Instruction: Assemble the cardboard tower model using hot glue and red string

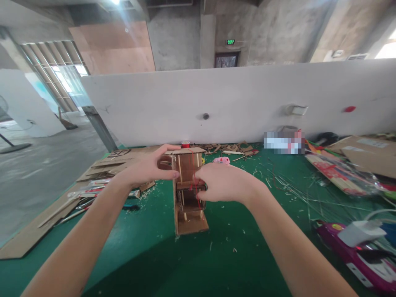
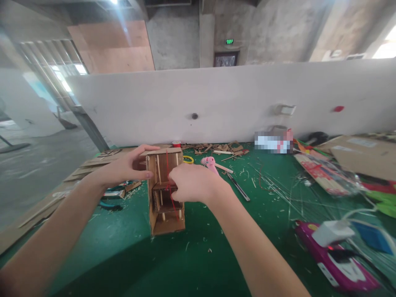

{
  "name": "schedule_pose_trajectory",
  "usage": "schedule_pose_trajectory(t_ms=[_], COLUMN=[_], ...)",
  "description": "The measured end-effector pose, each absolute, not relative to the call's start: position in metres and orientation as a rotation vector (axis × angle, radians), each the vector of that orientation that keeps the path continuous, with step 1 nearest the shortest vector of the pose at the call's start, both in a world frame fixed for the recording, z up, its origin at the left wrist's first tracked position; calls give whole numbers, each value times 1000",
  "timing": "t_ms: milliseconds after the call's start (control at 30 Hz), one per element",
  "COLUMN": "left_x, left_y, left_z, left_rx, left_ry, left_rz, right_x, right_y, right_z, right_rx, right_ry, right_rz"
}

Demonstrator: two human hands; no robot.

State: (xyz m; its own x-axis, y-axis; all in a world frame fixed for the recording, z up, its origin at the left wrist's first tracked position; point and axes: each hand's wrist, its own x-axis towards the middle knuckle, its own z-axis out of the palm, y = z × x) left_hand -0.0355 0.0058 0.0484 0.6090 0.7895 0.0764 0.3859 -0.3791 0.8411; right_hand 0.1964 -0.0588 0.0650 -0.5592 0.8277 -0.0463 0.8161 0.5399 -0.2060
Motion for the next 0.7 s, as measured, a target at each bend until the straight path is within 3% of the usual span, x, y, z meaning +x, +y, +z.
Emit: schedule_pose_trajectory(t_ms=[367,567,700], left_x=[-42,-48,-47], left_y=[9,13,12], left_z=[54,54,54], left_rx=[1899,1919,1996], left_ry=[1037,1155,1173], left_rz=[734,807,822], right_x=[209,219,228], right_y=[-54,-55,-57], right_z=[75,80,83], right_rx=[-1147,-1081,-1108], right_ry=[-2556,-2285,-2234], right_rz=[774,1248,1173])
